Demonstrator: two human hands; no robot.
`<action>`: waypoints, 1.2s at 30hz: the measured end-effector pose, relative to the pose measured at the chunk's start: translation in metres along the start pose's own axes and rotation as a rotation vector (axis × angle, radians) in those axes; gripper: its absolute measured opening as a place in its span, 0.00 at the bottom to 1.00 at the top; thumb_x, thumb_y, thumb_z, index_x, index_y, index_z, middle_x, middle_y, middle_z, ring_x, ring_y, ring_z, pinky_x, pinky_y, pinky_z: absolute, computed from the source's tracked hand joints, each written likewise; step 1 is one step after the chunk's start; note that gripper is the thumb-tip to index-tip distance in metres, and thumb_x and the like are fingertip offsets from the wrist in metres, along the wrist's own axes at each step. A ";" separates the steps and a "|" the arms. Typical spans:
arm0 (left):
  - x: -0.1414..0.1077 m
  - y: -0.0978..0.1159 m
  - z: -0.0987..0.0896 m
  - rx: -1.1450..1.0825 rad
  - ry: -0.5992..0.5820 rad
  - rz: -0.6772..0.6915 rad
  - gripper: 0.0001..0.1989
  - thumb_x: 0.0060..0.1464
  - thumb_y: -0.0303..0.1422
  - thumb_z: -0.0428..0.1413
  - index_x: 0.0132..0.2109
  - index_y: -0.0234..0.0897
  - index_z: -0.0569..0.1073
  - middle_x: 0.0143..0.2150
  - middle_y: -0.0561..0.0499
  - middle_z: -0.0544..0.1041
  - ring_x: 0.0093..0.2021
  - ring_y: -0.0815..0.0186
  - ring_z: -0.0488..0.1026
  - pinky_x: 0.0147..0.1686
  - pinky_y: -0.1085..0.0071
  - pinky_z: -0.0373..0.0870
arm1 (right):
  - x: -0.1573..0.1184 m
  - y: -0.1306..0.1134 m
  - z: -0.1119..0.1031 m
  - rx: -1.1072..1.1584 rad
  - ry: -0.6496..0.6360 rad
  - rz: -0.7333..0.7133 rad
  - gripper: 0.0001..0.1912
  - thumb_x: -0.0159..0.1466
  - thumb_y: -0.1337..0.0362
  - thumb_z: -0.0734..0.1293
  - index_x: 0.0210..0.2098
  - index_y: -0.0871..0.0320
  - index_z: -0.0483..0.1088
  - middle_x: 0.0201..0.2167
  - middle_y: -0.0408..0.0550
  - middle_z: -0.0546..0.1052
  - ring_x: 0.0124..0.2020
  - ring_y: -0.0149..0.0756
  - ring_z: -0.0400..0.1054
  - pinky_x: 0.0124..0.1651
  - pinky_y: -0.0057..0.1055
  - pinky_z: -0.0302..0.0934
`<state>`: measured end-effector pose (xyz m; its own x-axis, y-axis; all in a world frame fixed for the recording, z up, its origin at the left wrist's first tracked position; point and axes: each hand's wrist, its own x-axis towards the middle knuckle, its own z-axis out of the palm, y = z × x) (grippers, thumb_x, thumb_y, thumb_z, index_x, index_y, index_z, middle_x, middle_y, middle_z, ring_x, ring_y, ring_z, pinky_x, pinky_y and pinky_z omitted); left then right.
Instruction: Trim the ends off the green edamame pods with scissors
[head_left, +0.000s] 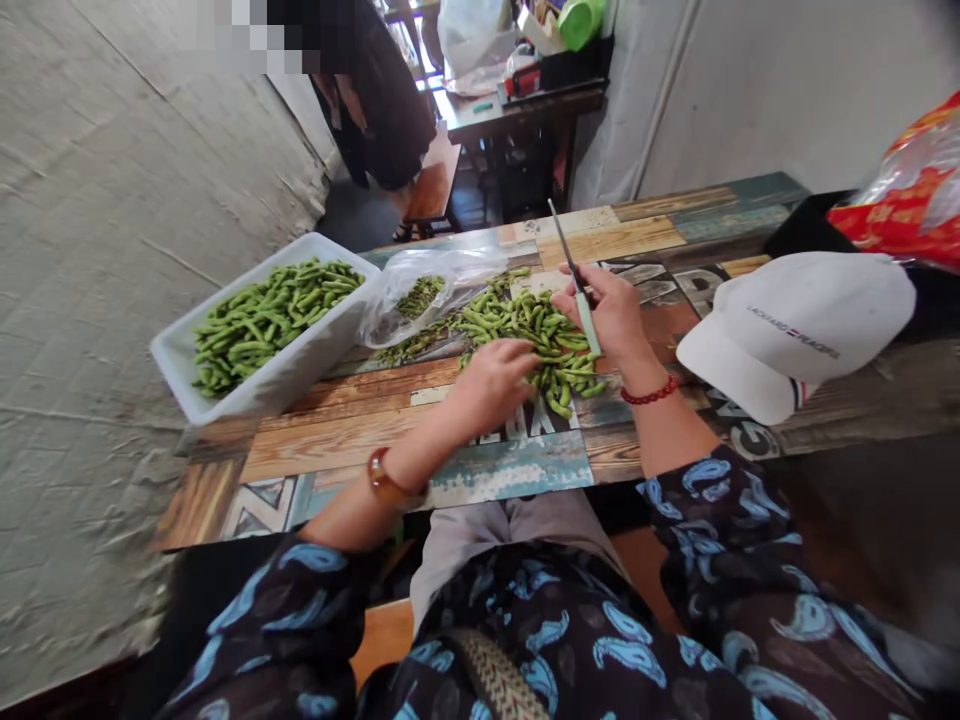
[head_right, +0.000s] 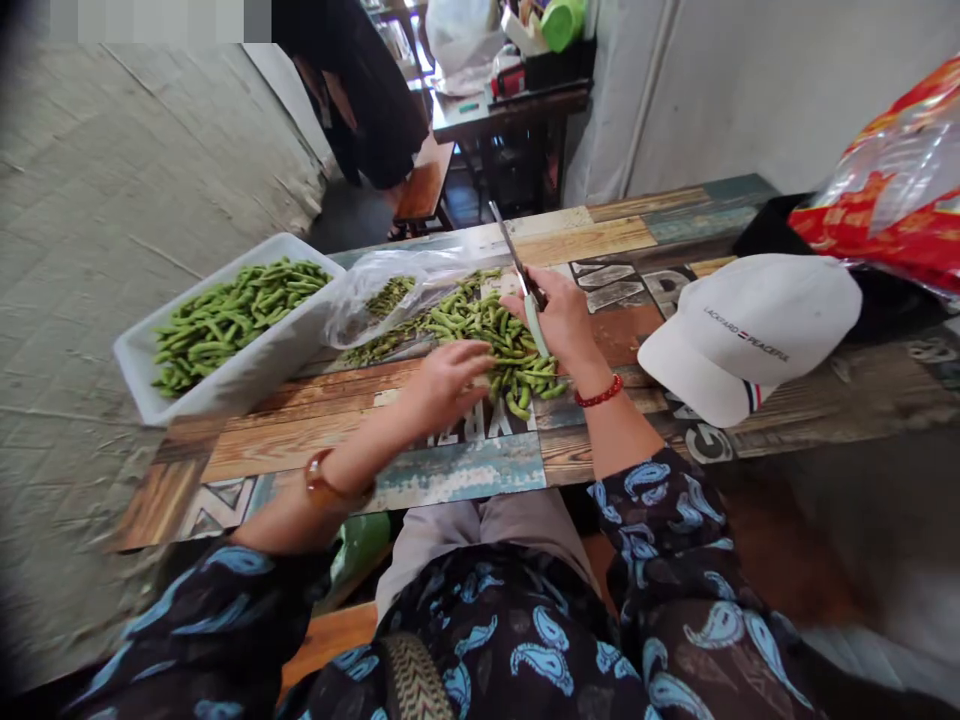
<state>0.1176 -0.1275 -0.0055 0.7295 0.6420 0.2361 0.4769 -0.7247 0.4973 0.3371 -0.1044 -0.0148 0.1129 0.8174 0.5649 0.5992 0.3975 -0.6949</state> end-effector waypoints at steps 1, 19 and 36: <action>0.002 0.014 0.016 -0.030 -0.044 0.063 0.15 0.52 0.31 0.61 0.48 0.41 0.78 0.57 0.38 0.74 0.60 0.46 0.69 0.62 0.47 0.61 | 0.001 0.002 -0.001 0.023 0.023 0.022 0.21 0.62 0.51 0.69 0.50 0.57 0.74 0.34 0.47 0.78 0.35 0.38 0.72 0.41 0.36 0.69; 0.041 -0.053 -0.003 0.139 0.169 -0.044 0.18 0.58 0.25 0.50 0.52 0.39 0.77 0.62 0.40 0.71 0.63 0.53 0.67 0.64 0.51 0.60 | 0.002 -0.002 -0.006 0.164 0.072 0.053 0.22 0.61 0.54 0.70 0.50 0.60 0.75 0.33 0.47 0.77 0.32 0.34 0.70 0.36 0.32 0.66; 0.082 -0.102 0.020 -0.058 0.256 -0.302 0.18 0.60 0.32 0.51 0.54 0.32 0.76 0.55 0.39 0.78 0.56 0.56 0.73 0.60 0.58 0.66 | 0.001 -0.004 -0.001 0.181 0.035 0.095 0.23 0.60 0.54 0.70 0.51 0.59 0.75 0.33 0.47 0.77 0.29 0.34 0.70 0.32 0.30 0.66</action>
<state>0.1390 -0.0062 -0.0534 0.4113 0.8711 0.2684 0.6173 -0.4828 0.6212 0.3360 -0.1058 -0.0115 0.1917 0.8411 0.5057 0.4325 0.3901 -0.8129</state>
